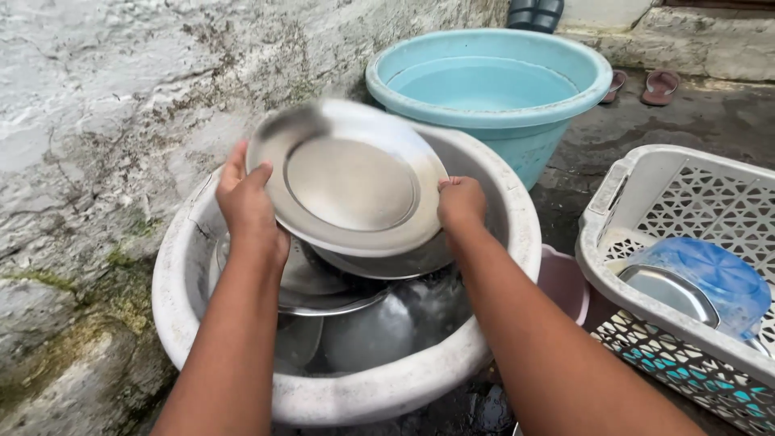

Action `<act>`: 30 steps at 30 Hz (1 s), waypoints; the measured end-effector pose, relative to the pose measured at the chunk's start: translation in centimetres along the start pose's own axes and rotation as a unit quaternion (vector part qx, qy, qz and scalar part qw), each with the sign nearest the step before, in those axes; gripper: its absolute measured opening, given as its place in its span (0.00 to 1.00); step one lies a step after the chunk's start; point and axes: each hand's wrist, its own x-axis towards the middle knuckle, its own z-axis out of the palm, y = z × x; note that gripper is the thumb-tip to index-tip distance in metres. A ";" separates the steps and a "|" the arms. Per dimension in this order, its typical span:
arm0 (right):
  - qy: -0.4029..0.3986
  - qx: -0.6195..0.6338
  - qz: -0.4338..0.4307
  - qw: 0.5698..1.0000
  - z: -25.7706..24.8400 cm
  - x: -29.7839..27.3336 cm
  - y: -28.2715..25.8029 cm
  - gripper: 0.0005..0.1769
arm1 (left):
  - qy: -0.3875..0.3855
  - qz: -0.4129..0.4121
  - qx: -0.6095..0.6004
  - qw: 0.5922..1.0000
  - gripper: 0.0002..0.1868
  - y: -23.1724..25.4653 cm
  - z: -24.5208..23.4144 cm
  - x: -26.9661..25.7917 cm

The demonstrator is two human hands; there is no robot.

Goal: The person washes a blue bowl and several metal plates by hand, scrubbing them in a basin of soapy water before rinsing them in a separate tub of clean water and placing them into a white basket.

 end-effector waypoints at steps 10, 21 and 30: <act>0.047 0.035 -0.082 0.995 -2.8 3.5 -1.7 0.18 | -0.078 -0.234 0.007 0.969 0.19 -4.2 3.7 -1.2; -0.013 0.231 -0.048 0.972 -11.7 11.8 -7.6 0.34 | -0.204 -0.199 -0.020 0.958 0.17 -9.1 18.2 3.8; 0.130 -0.170 -0.161 0.963 -13.1 20.0 -6.1 0.21 | -0.229 -0.237 0.049 0.943 0.19 -15.3 27.1 10.0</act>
